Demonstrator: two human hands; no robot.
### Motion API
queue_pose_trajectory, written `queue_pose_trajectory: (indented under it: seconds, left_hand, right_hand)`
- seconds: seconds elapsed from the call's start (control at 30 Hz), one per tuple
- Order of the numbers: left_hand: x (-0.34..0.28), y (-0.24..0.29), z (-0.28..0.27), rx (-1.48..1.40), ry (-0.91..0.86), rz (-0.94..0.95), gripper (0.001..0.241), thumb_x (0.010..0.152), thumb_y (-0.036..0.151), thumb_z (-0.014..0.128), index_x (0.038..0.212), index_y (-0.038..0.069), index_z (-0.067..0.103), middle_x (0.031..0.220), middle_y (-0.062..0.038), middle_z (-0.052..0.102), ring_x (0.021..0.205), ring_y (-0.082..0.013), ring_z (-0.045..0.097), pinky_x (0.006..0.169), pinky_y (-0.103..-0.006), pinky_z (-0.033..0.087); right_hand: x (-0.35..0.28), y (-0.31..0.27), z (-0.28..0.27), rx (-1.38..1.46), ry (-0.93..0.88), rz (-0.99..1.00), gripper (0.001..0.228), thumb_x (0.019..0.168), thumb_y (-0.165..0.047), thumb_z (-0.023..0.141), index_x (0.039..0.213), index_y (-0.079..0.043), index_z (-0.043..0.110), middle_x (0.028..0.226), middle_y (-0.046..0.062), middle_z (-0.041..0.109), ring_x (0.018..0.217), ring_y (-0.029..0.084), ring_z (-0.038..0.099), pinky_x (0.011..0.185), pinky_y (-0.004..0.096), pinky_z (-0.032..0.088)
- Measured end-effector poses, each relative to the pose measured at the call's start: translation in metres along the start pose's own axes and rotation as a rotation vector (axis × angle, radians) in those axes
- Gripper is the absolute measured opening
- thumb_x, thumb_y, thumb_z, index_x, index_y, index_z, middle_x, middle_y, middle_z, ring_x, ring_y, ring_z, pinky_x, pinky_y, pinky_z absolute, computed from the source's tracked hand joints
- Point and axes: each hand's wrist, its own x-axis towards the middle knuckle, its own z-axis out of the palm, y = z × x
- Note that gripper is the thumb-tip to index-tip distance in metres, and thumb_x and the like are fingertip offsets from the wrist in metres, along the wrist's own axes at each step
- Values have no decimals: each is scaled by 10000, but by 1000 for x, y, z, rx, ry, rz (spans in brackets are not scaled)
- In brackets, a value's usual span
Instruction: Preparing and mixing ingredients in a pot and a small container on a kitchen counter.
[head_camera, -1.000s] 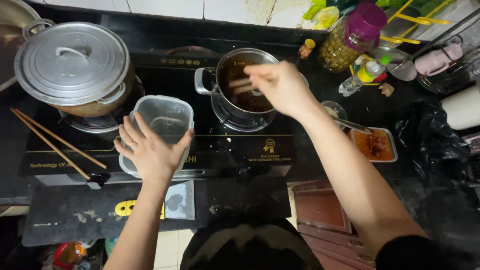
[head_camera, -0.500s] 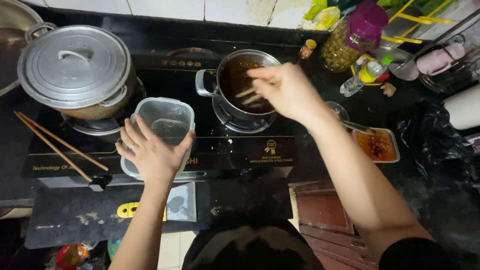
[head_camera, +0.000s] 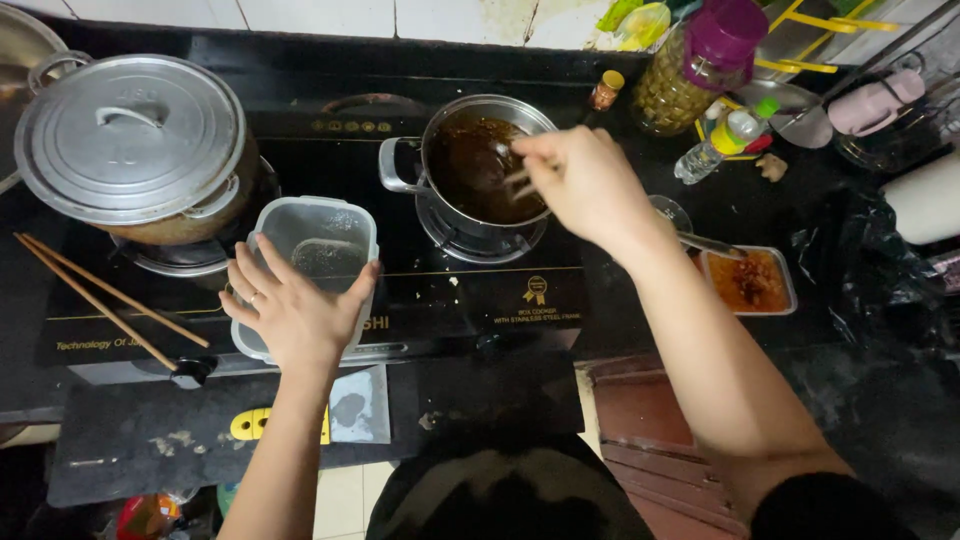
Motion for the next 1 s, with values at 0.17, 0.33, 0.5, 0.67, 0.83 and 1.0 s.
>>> queue_pose_trajectory:
  seconds: [0.17, 0.33, 0.5, 0.67, 0.83, 1.0]
  left_hand:
    - [-1, 0, 1, -13, -5, 7, 1334, 788, 868, 649, 1566, -149, 276, 1587, -366, 291, 1480, -510, 244, 1164, -686, 154]
    - [-2, -2, 4, -21, 15, 1, 1321, 798, 851, 660, 1565, -152, 274, 1588, -366, 298, 1487, -511, 239, 1172, -692, 145]
    - [-1, 1, 1, -28, 12, -14, 1328, 770, 838, 680, 1561, -151, 278, 1581, -364, 295, 1479, -508, 236, 1158, -698, 140]
    - [0, 0, 5, -10, 16, -28, 1326, 783, 839, 681, 1564, -151, 270, 1589, -361, 283, 1486, -507, 229, 1170, -691, 139]
    - [2, 3, -1, -40, 0, -42, 1338, 765, 836, 680, 1568, -146, 256, 1593, -359, 270, 1497, -501, 221, 1180, -680, 138]
    - [3, 3, 1, -7, -30, -54, 1336, 756, 829, 697, 1557, -144, 253, 1578, -377, 266, 1473, -516, 203, 1152, -688, 118]
  right_hand:
    - [11, 31, 14, 125, 60, -258, 268, 983, -129, 646, 1234, -80, 726, 1087, 131, 776, 937, 230, 776, 856, 331, 595]
    - [5, 22, 8, -14, 69, -287, 262, 952, -114, 652, 1192, -71, 749, 1059, 154, 772, 944, 238, 773, 847, 322, 589]
    - [32, 43, 15, -65, 199, -369, 215, 979, -100, 657, 1163, -66, 764, 1059, 152, 783, 928, 254, 772, 846, 333, 590]
    - [14, 17, 12, 61, -30, -294, 237, 962, -138, 653, 1179, -122, 750, 1013, 125, 780, 859, 230, 785, 806, 319, 592]
    - [15, 27, 7, -117, 154, -385, 197, 1000, -128, 660, 1148, -87, 782, 1032, 157, 778, 922, 279, 761, 835, 353, 582]
    - [28, 53, 25, 60, 60, -463, 219, 1001, -154, 641, 1181, -112, 757, 1108, 110, 776, 946, 228, 775, 835, 334, 595]
